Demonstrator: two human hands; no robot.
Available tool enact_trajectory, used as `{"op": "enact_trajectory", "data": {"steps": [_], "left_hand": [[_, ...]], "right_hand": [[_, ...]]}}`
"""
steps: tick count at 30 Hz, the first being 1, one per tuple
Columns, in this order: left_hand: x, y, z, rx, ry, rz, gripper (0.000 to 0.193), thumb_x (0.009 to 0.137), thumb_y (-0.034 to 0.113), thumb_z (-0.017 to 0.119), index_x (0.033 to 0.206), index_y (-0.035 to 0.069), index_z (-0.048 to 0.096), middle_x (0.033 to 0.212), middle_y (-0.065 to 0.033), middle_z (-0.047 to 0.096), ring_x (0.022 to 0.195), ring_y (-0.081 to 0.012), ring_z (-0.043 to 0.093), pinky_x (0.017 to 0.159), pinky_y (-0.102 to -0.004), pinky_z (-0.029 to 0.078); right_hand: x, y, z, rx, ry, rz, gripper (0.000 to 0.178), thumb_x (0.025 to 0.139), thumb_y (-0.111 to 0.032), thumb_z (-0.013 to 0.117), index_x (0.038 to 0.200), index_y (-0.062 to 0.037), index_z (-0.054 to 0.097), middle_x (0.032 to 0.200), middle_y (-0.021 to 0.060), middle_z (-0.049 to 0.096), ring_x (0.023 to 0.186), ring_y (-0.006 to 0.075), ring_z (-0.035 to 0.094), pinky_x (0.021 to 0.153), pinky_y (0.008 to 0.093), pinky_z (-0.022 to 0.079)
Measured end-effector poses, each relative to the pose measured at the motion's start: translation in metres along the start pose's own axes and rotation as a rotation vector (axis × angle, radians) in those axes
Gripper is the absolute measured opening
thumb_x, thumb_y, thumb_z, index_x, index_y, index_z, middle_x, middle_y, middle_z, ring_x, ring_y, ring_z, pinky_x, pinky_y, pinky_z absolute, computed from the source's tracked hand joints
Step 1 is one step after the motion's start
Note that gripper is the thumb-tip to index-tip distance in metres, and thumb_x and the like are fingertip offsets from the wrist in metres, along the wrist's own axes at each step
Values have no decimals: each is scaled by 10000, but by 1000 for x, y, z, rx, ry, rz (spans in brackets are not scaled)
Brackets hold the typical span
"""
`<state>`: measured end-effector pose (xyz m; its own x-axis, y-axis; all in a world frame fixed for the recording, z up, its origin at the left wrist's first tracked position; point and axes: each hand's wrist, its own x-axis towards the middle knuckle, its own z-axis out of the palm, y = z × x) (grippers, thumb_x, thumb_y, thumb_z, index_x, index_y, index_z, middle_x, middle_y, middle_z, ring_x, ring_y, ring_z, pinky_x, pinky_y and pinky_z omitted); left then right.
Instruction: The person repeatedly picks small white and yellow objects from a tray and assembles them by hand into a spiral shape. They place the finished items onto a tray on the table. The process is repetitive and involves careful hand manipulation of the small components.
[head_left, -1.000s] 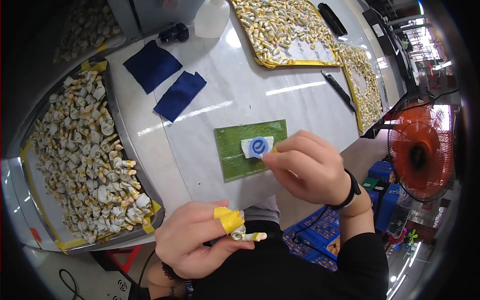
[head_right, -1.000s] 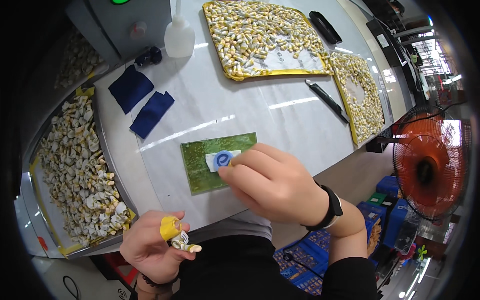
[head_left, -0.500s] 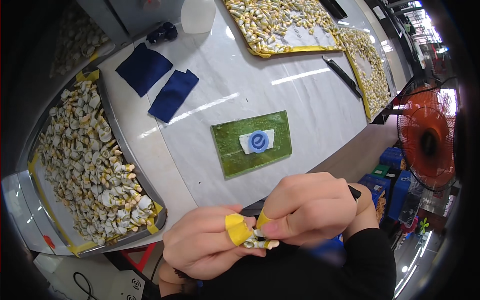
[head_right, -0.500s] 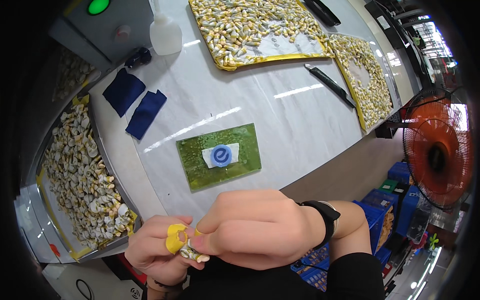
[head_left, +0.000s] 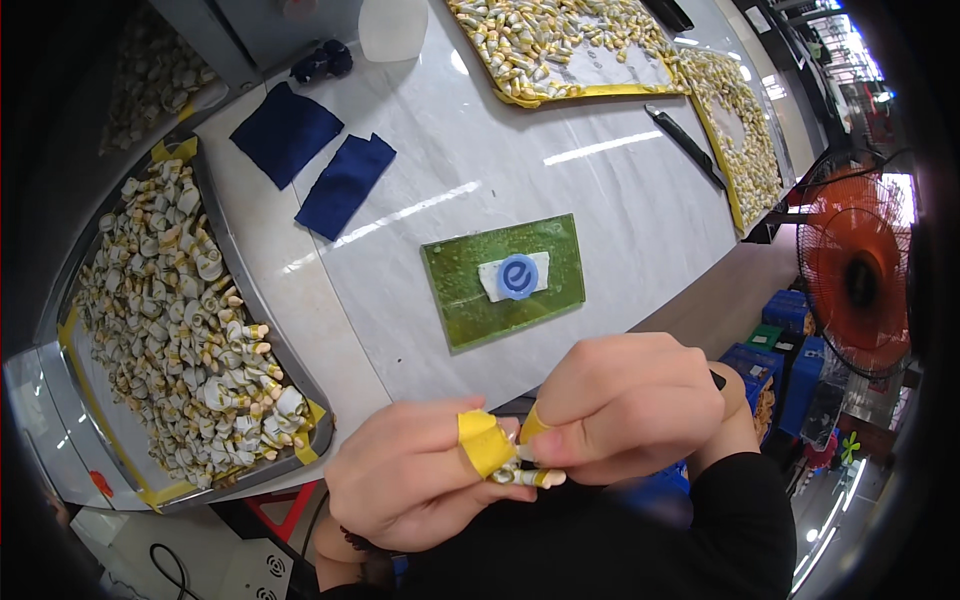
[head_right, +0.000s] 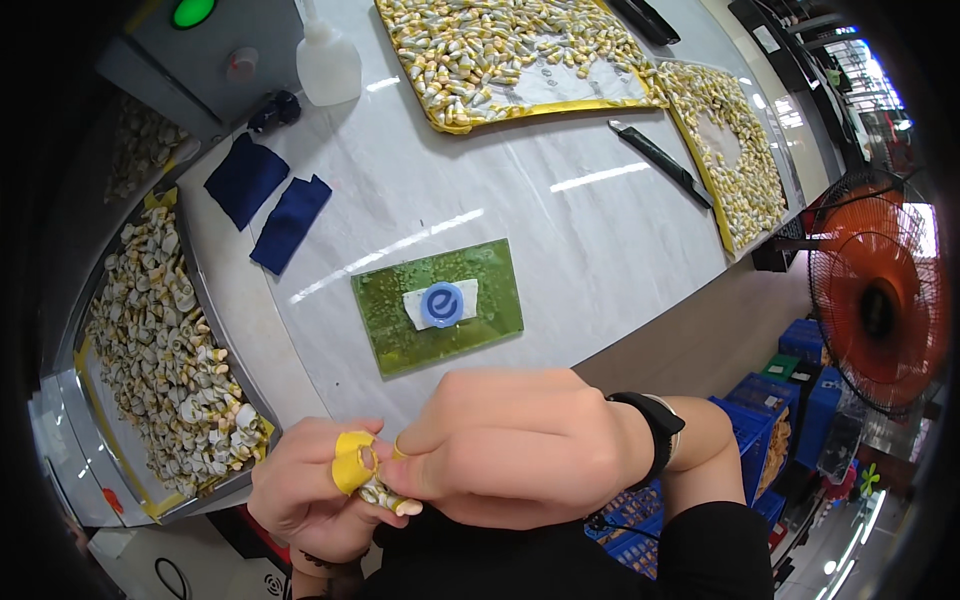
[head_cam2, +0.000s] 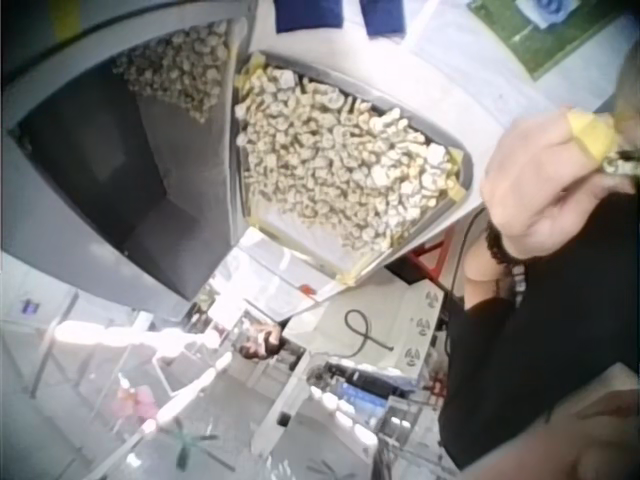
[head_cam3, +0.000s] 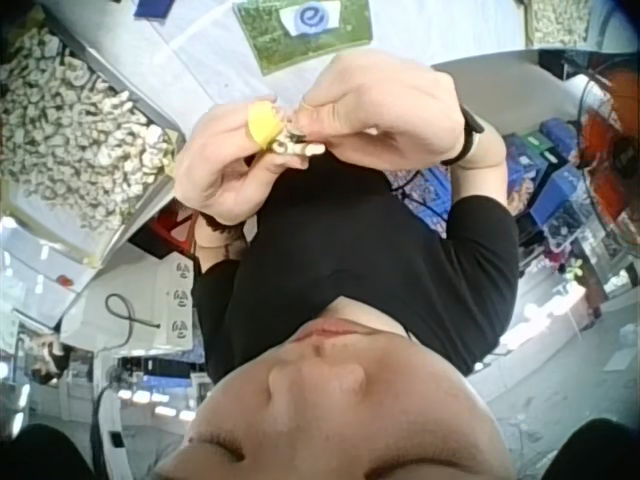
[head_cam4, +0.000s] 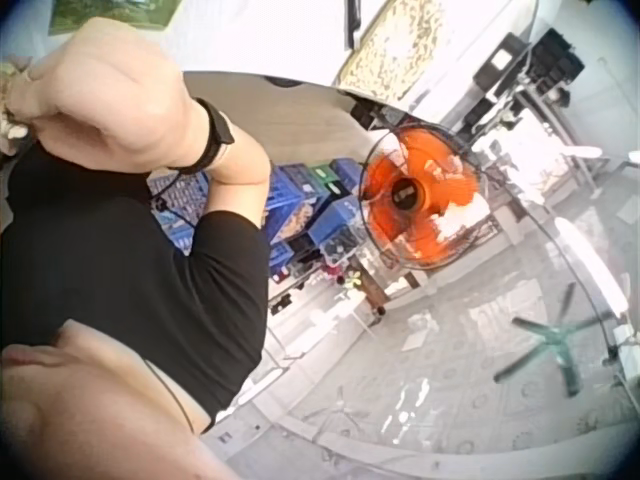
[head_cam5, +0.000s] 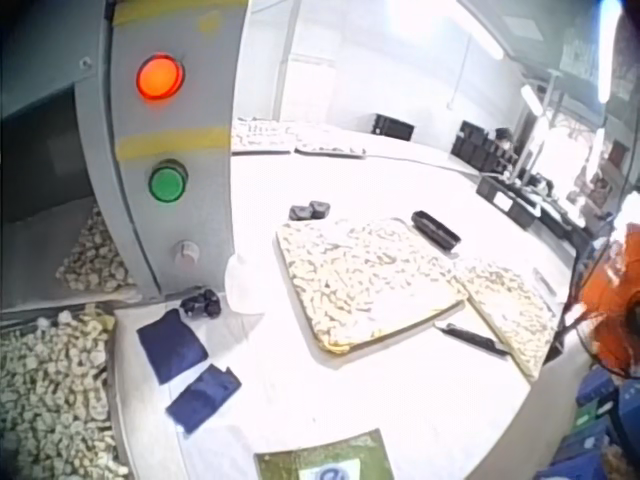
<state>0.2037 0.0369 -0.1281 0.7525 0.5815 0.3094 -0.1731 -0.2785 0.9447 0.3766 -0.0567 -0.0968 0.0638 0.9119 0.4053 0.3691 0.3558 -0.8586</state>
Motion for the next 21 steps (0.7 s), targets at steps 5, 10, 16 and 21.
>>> {"op": "enact_trajectory", "data": {"steps": [5,10,16,21], "left_hand": [[0,-1,14,47,195,72,395,616,124,847,920,26,614,910,-127,667,787,-228,639,730,-343,552],[-8,-5,8,-196,124,-41,347,670,43,798,946,-21,598,883,-151,655,779,-223,652,749,-319,539],[-9,-2,2,-659,30,-356,245,733,5,746,931,-65,620,822,-135,670,755,-139,647,670,-248,498],[-13,-4,-3,-630,-92,-486,188,734,27,749,874,-39,643,785,-100,676,711,-112,648,635,-217,486]], "right_hand": [[-3,-2,5,-123,77,-89,110,704,53,689,802,43,641,754,109,618,615,215,598,529,277,484],[4,-1,1,69,10,-41,125,702,24,705,821,19,668,748,85,622,608,199,577,539,273,460],[12,0,-9,128,-135,175,135,704,-117,784,815,-87,714,791,24,552,697,172,525,599,280,422],[15,-2,-10,161,-251,238,122,711,-85,767,798,-84,682,820,34,525,699,176,512,587,275,393]]}}
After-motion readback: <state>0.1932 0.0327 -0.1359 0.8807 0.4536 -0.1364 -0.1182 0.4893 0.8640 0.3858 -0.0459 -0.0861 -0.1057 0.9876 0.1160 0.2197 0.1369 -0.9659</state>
